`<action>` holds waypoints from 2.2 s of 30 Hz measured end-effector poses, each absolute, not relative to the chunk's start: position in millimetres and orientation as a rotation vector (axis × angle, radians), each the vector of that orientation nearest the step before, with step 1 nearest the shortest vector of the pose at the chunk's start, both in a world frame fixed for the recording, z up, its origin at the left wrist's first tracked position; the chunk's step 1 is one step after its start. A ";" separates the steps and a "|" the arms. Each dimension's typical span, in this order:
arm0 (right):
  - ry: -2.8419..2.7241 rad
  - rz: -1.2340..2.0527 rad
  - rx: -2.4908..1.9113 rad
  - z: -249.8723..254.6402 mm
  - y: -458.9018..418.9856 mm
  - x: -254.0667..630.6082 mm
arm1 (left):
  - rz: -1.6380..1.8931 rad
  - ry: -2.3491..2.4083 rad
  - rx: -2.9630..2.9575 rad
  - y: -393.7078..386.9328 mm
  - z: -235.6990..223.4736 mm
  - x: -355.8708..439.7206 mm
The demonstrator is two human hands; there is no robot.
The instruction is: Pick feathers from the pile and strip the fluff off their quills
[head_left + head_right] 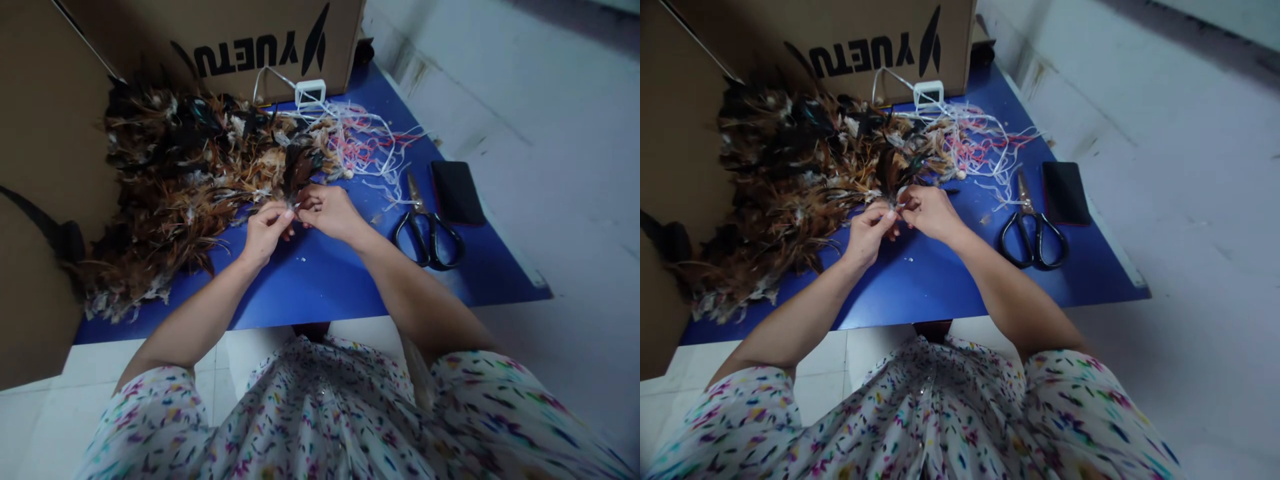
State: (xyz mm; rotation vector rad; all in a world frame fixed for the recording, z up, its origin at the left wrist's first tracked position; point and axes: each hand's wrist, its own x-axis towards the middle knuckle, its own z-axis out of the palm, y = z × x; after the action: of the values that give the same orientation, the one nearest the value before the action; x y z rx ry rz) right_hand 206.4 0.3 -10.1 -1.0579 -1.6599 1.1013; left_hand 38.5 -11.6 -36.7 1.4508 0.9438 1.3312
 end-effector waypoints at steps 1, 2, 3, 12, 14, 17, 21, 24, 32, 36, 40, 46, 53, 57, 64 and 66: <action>-1.672 1.091 -1.055 -10.4 -0.3 206.1 | 1.342 0.958 1.452 -11.5 -36.8 38.5; -1.681 1.083 -1.056 -10.3 -0.8 206.0 | 1.351 0.974 1.451 -11.4 -36.6 38.4; -1.686 1.078 -1.059 -10.0 -1.3 205.9 | 1.359 0.989 1.447 -11.3 -36.3 38.3; -1.692 0.971 -1.130 -4.5 1.1 211.6 | 1.402 1.016 1.396 -8.7 -34.6 36.1; -1.730 0.884 -1.164 -1.2 0.7 214.2 | 1.409 1.022 1.386 -7.7 -35.4 35.6; -1.838 0.717 -1.194 3.4 -0.9 218.1 | 1.411 1.042 1.390 -6.6 -36.1 35.3; -2.045 0.403 -1.198 4.3 -1.0 223.0 | 1.425 1.053 1.389 -6.1 -34.6 35.5; -2.153 0.265 -1.233 3.2 -0.5 224.9 | 1.429 1.065 1.396 -6.1 -32.5 35.3; -2.229 0.070 -1.351 9.1 -7.4 223.0 | 1.405 1.169 1.507 -2.6 -34.5 29.2; -2.243 -0.018 -1.277 14.5 -14.6 219.8 | 1.355 1.251 1.712 -2.5 -32.0 25.0; -2.333 -0.135 -1.213 20.2 -20.2 216.3 | 1.271 1.246 2.053 -6.6 -26.7 24.5; -2.506 -0.376 -1.148 30.0 -24.2 213.5 | 1.079 1.213 2.347 -12.6 -28.6 27.1; -2.530 -0.310 -1.141 34.0 -23.3 214.8 | 0.886 1.202 2.420 -14.9 -32.0 23.1; -2.373 0.013 -1.117 21.6 -9.5 224.0 | 0.886 1.099 2.481 -15.6 -27.2 22.7; -2.028 0.677 -1.068 -1.6 19.3 239.0 | 1.107 0.893 2.228 -12.5 -23.9 27.5; -1.907 0.890 -1.065 -7.9 23.8 240.0 | 1.123 0.928 2.103 -11.2 -23.7 27.5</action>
State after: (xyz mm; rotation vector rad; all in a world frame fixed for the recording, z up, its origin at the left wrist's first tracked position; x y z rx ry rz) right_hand 240.0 23.8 -7.9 -1.0654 -1.9072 0.8903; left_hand 27.5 -11.2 -23.7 2.1028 0.9278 1.1228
